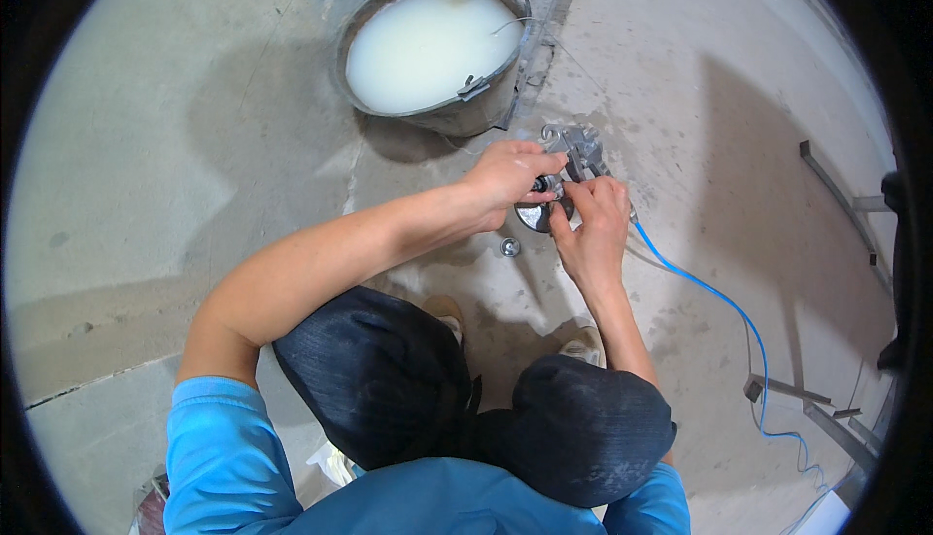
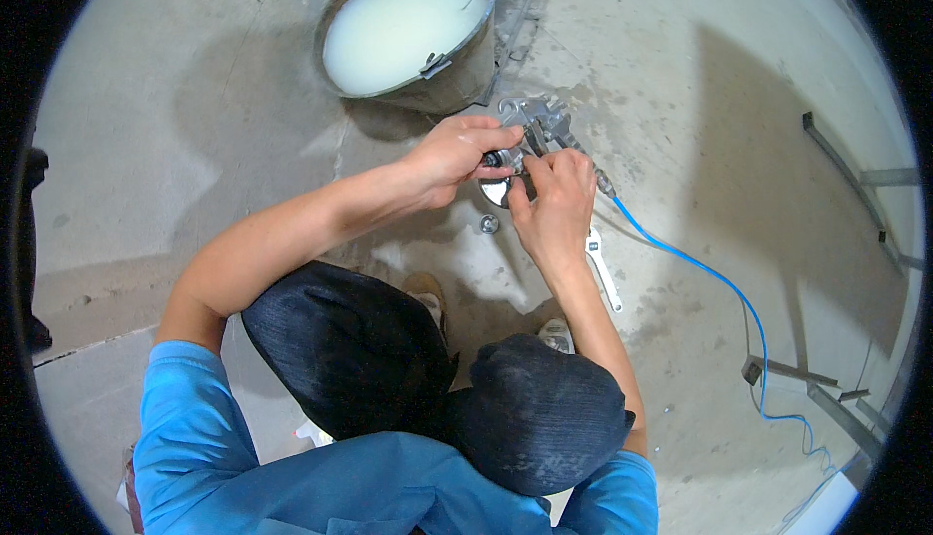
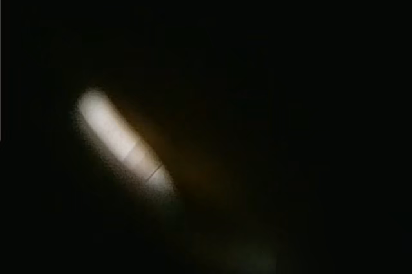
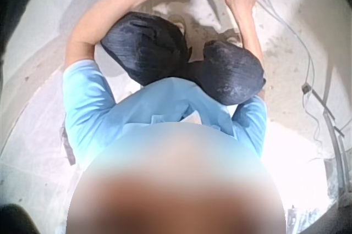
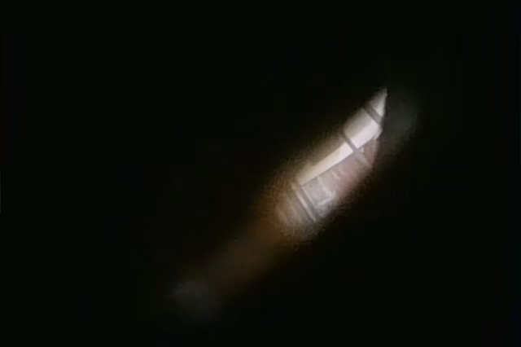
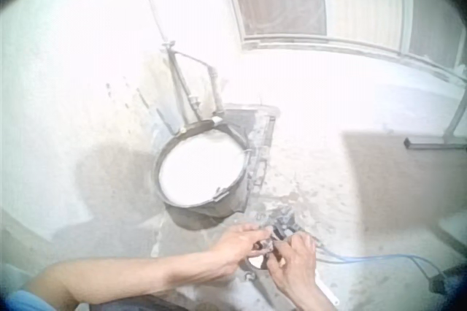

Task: The person walks through a workshop carrying a spray gun, then squats and sits on the floor to clean the gun by dipping it into a bucket of white liquid. The person uses both hands to manipulate the spray gun and a wrench while seated on the floor.

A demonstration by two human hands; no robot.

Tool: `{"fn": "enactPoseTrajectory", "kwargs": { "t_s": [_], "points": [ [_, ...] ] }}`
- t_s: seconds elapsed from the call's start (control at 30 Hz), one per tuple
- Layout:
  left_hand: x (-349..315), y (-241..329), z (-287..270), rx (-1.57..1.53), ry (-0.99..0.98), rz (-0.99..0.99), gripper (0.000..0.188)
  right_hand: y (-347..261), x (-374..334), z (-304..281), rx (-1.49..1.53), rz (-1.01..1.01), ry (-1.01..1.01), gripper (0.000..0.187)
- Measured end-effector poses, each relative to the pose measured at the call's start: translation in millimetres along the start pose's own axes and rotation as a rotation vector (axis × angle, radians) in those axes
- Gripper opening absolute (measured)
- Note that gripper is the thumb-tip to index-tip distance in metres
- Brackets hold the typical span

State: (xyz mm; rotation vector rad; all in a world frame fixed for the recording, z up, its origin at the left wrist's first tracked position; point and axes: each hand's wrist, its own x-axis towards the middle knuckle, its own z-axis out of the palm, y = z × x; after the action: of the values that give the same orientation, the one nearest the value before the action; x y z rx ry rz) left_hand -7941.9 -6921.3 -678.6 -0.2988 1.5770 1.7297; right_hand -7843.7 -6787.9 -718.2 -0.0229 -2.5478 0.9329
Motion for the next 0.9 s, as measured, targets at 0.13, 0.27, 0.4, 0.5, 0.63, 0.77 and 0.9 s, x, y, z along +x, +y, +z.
{"fn": "enactPoseTrajectory", "kwargs": {
  "t_s": [0.13,0.27,0.4,0.5,0.63,0.77,0.9],
  "points": [
    [-2,4,-3,0.032,-0.016,0.048,0.024,-2,-4,1,-0.024,0.025,0.038,0.023],
    [-3,6,-1,0.037,0.002,0.062,0.022,-3,-6,2,0.062,0.032,0.092,0.023],
    [-3,5,1,0.029,0.006,0.057,0.022,-4,-9,7,0.374,0.323,0.017,0.02],
    [-4,2,2,-0.04,0.005,0.061,0.021,-4,-12,13,0.705,0.447,0.028,0.017],
    [-6,-2,5,-0.053,-0.008,0.09,0.022,-2,-15,19,0.976,0.45,0.084,0.012],
    [-5,-5,8,-0.08,0.065,0.093,0.018,2,-16,19,0.99,0.565,0.054,0.016],
    [-2,-3,4,-0.053,0.041,0.1,0.017,4,-13,9,0.675,0.529,-0.017,0.02]
  ]
}}
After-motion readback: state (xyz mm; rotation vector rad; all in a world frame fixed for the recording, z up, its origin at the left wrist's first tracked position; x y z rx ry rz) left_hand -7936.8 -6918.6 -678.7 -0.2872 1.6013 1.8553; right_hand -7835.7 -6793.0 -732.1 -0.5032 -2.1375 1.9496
